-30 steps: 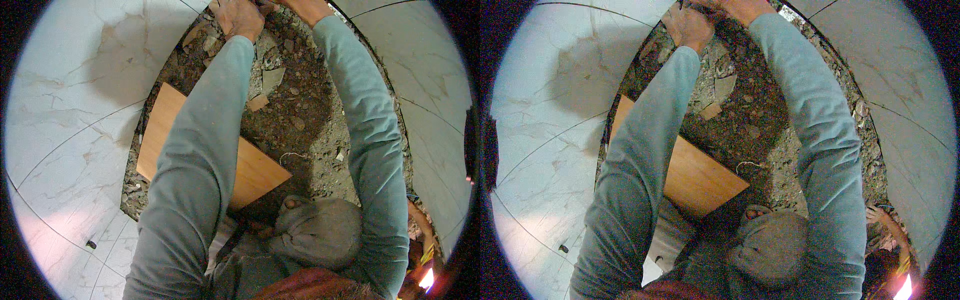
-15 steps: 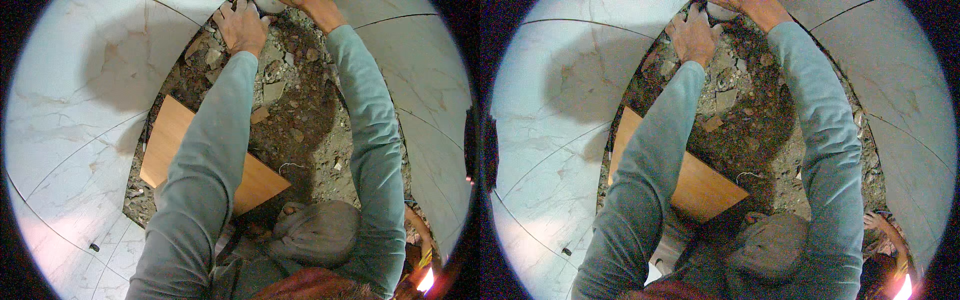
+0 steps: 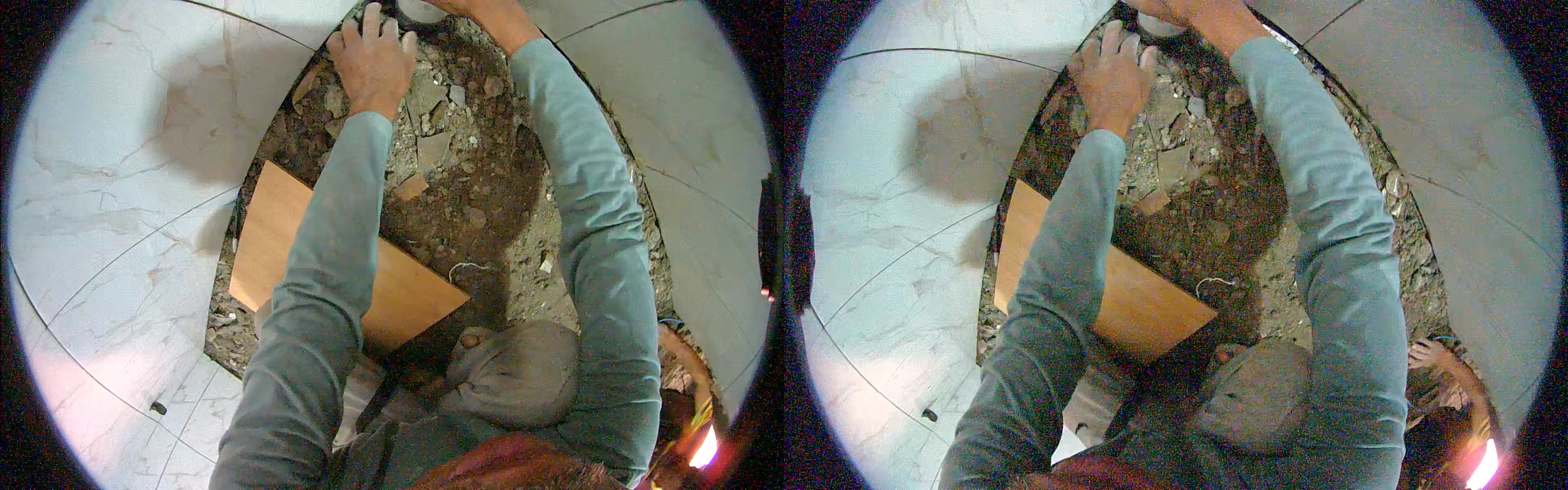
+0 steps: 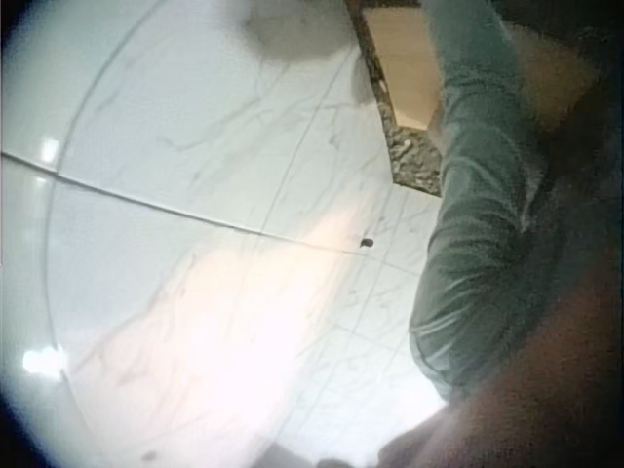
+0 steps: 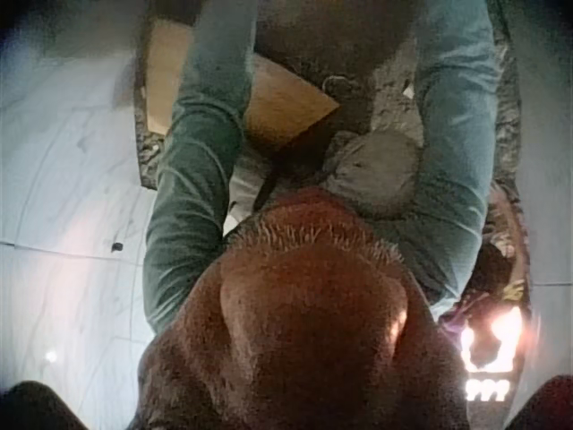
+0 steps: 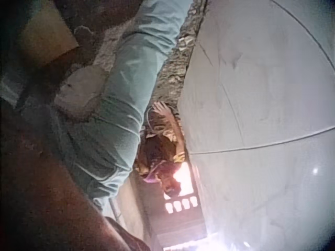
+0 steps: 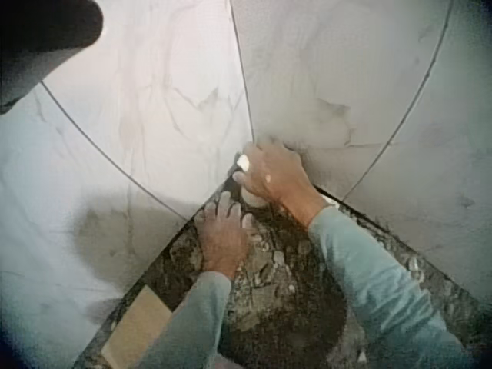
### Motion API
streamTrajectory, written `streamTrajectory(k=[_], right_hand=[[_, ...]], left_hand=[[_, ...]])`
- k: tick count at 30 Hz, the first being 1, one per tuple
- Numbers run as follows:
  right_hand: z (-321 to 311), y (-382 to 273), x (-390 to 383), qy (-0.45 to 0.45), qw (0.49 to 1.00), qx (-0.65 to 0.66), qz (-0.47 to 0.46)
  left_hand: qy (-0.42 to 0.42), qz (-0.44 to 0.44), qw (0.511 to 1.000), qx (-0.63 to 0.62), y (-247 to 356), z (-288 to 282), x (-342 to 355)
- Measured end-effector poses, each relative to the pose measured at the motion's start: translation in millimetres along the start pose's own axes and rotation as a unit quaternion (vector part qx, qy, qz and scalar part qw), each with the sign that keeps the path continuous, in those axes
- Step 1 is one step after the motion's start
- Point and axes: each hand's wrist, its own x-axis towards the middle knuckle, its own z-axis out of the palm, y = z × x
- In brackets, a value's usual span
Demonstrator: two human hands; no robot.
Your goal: The person positions a tile on the dirt floor, taps it into place using a hammer, and applies material around a vertical pipe by hand.
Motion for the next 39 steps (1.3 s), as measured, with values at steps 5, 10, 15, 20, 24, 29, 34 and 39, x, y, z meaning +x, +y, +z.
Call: streamTrajectory(k=[5, 10, 15, 20, 24, 29, 34, 39], right_hand=[[6.0, 2.6, 0.1, -0.024, 0.999, -0.009, 0.028], [1.9, 3.5, 4.6, -0.045, 0.999, 0.026, 0.013], [-20.5, -9.9, -11.4, -0.032, 0.999, 0.019, -0.028], [20.1, -53.3, -53.3, 0.133, 0.971, 0.090, -0.175], [94.9, -70.3, -63.6, 0.017, 0.996, 0.002, -0.090], [135.5, -71.2, -72.7, 0.049, 0.997, -0.027, -0.059], [125.6, -74.8, -74.6, 0.002, 0.998, -0.034, -0.062], [109.2, -70.2, -76.9, -0.068, 0.996, -0.022, -0.050]], left_hand=[[-0.031, -0.047, 0.994, -0.093, -19.7, -19.4, -30.1], [0.018, -0.024, 0.999, -0.031, -35.0, -46.9, -75.1], [0.057, -0.127, 0.990, -0.023, -43.6, -36.1, -85.3], [0.101, -0.124, 0.983, -0.094, -47.0, -28.6, -82.3], [0.075, -0.128, 0.985, -0.092, -44.3, -32.4, -82.4], [0.075, -0.105, 0.989, -0.068, -43.6, -33.1, -81.1], [0.073, -0.106, 0.990, -0.063, -41.5, -38.6, -79.9], [0.046, -0.143, 0.984, -0.097, -39.7, -42.9, -78.4]])
